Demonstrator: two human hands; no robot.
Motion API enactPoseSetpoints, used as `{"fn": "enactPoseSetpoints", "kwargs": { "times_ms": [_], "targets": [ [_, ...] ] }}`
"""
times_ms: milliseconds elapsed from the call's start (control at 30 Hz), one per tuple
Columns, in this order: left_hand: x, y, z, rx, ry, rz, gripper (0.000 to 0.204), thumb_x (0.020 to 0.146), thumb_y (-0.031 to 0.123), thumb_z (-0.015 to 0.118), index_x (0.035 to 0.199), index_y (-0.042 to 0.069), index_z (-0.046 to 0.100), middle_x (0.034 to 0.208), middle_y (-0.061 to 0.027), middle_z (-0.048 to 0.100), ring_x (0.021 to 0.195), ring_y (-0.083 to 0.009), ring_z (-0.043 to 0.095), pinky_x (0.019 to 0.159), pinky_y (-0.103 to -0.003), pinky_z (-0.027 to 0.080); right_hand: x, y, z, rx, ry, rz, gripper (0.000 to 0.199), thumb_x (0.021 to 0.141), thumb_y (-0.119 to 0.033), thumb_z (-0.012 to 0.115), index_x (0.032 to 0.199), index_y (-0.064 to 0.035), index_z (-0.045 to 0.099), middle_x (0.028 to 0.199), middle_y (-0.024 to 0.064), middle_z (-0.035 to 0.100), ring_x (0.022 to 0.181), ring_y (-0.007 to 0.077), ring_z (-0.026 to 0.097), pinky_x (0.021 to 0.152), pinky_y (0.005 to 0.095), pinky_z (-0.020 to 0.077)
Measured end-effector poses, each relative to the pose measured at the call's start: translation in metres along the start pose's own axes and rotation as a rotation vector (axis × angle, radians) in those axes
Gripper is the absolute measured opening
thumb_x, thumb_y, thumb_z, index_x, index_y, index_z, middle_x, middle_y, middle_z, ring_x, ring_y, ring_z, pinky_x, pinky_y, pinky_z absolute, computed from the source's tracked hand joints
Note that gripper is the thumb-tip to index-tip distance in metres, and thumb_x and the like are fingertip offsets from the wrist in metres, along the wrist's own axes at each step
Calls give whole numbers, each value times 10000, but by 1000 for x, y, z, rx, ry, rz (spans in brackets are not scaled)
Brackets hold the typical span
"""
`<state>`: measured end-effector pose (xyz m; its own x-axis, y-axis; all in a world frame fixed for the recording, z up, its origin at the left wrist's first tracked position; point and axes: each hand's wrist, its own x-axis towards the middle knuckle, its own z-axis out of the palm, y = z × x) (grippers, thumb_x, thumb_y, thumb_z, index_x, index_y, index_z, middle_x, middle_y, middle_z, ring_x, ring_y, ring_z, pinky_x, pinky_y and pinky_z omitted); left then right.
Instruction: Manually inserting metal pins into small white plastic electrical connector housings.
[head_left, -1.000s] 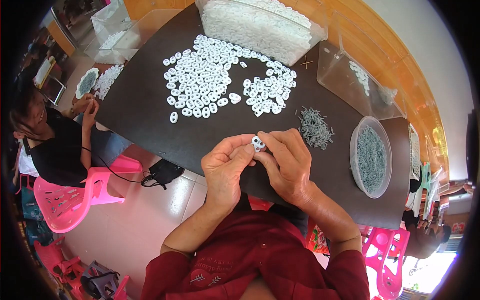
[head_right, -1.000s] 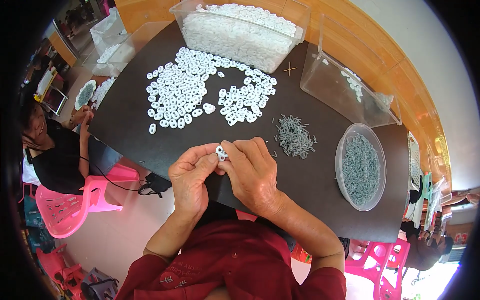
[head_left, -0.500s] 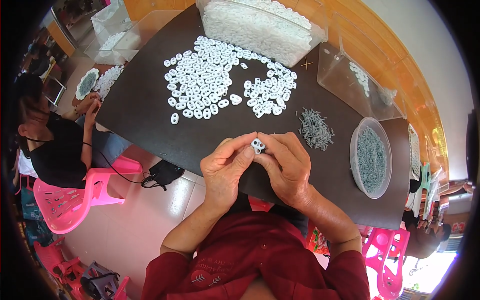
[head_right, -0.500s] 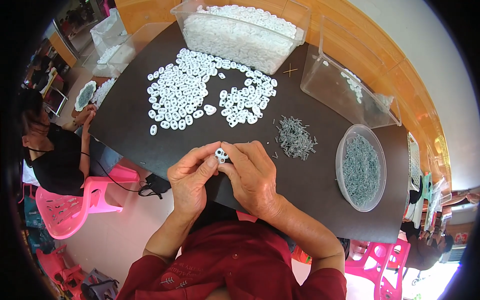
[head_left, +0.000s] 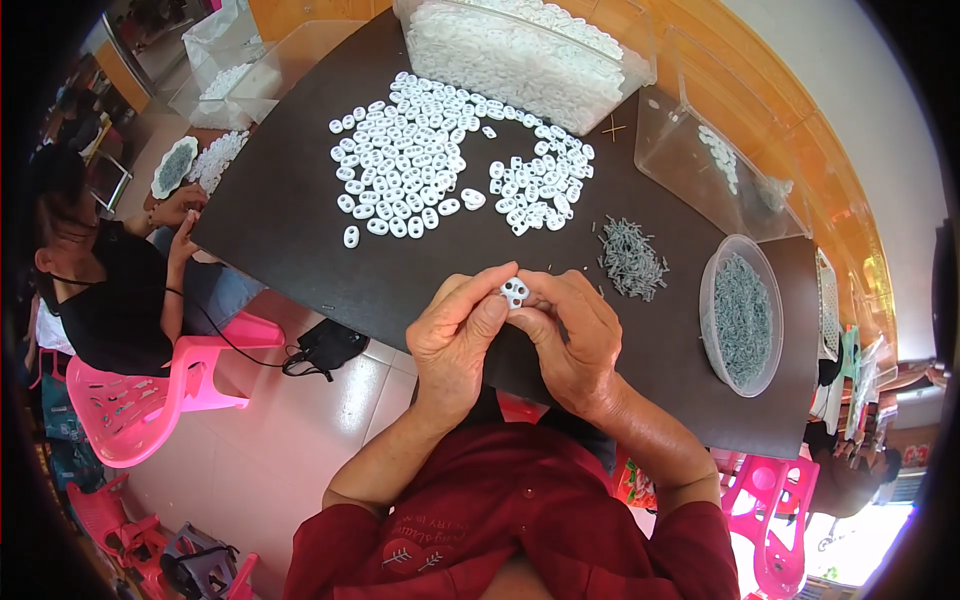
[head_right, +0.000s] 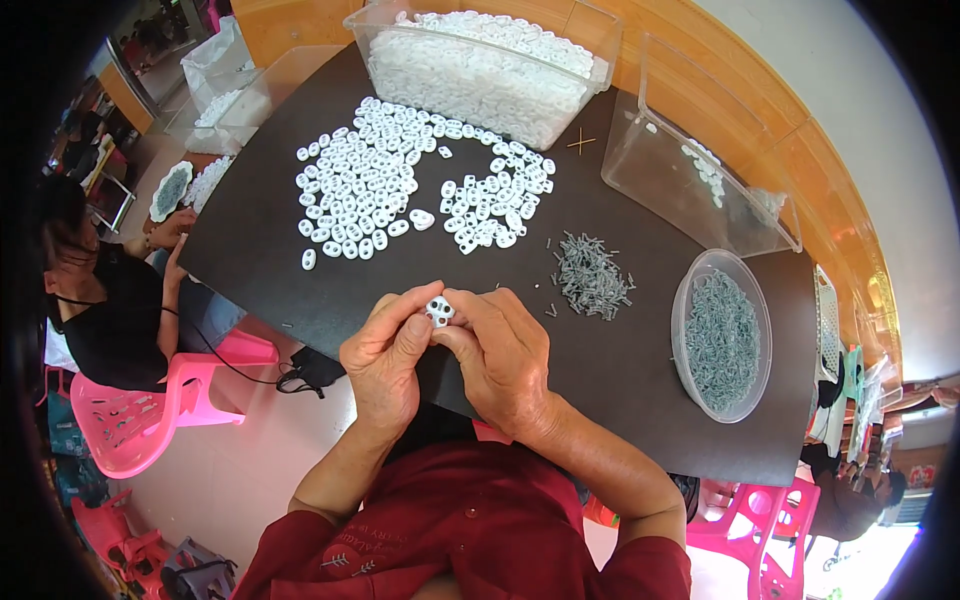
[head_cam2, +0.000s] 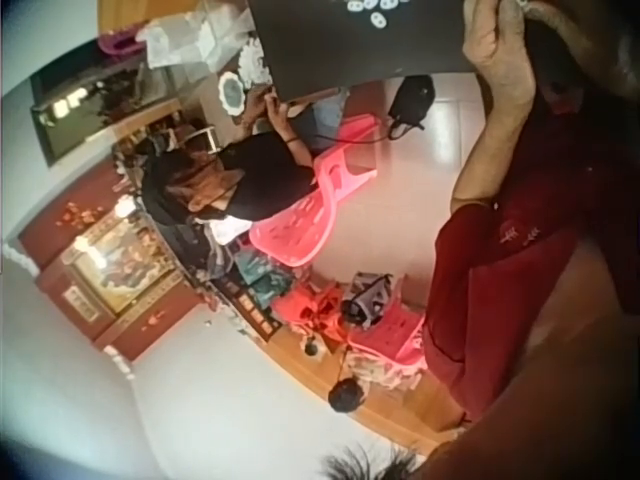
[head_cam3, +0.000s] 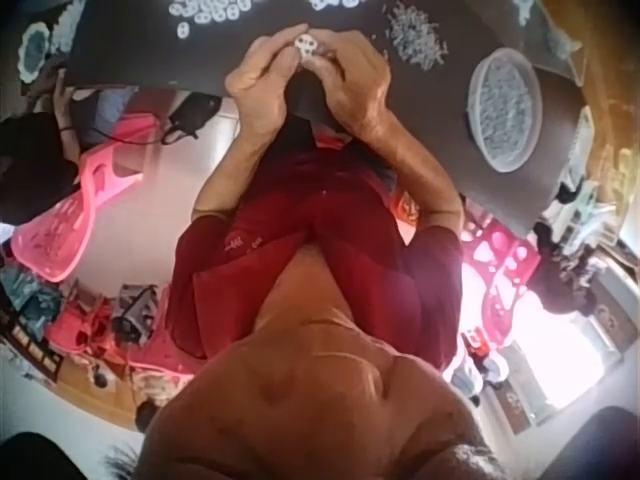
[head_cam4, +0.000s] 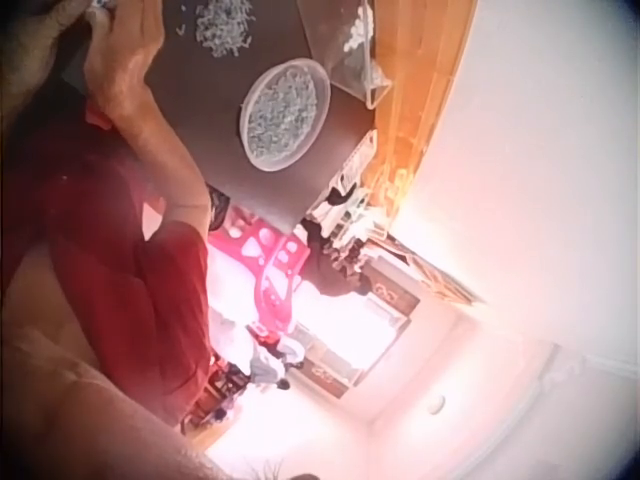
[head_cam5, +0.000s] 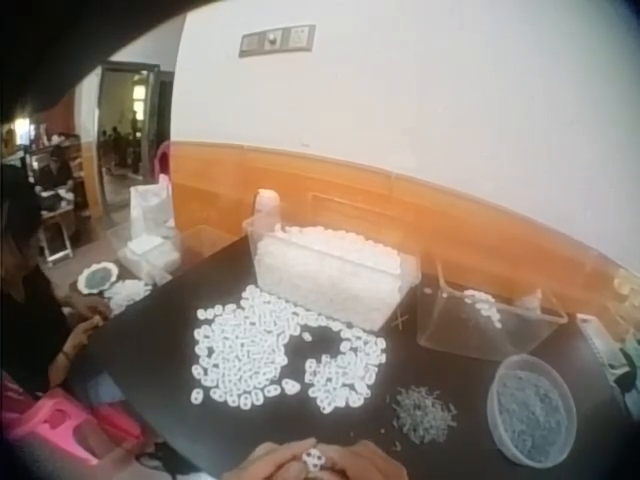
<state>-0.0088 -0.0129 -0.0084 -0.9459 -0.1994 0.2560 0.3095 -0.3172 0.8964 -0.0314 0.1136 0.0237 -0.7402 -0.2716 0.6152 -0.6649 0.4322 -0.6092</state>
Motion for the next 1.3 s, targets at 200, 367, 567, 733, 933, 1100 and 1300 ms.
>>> {"fn": "enactPoseSetpoints", "kwargs": {
  "times_ms": [200,367,567,733,933,1100,1300],
  "targets": [
    [-1,-5,0,-64,33,34,221,898,65,609,1101,-12,651,868,0,550,772,-58,486,685,-178,399,-1,-2,4,41,41,-12,297,730,57,698,1016,9,638,725,62,561,594,139,519,520,247,418],
    [-3,-5,4,-80,92,91,196,898,72,613,1064,-21,660,871,-4,556,774,-59,492,688,-179,399,-2,-2,8,54,78,-76,288,727,66,700,1005,30,634,726,71,579,602,141,528,531,243,432],
    [-7,2,6,-86,134,22,197,911,75,596,1070,-29,649,893,-16,568,806,-73,528,725,-192,424,-4,-7,8,93,31,-5,309,737,56,699,1033,42,613,760,75,595,623,147,540,544,242,443],
    [-11,3,8,-140,129,21,209,916,73,588,1091,-30,637,904,-17,564,827,-75,530,749,-195,424,-7,-5,9,81,56,-39,289,748,48,695,1023,41,607,787,76,607,630,145,528,546,246,438],
    [-14,3,7,-80,119,69,216,918,95,585,1079,-41,634,916,-20,575,817,-76,495,757,-213,401,-7,-5,11,61,88,-98,248,757,41,687,992,39,607,782,76,607,611,154,503,534,254,420],
    [-13,4,7,-36,125,104,216,918,109,588,1072,-35,639,881,-6,554,795,-73,476,744,-206,385,-10,-5,15,60,91,-83,234,767,37,675,991,35,606,769,75,601,604,158,497,523,259,407],
    [-15,1,7,-30,129,111,212,925,128,583,1058,-29,634,850,7,532,774,-68,461,724,-201,373,-10,-2,17,21,121,-143,217,771,34,669,978,36,604,774,72,602,596,169,492,509,269,399]
  ]
}}
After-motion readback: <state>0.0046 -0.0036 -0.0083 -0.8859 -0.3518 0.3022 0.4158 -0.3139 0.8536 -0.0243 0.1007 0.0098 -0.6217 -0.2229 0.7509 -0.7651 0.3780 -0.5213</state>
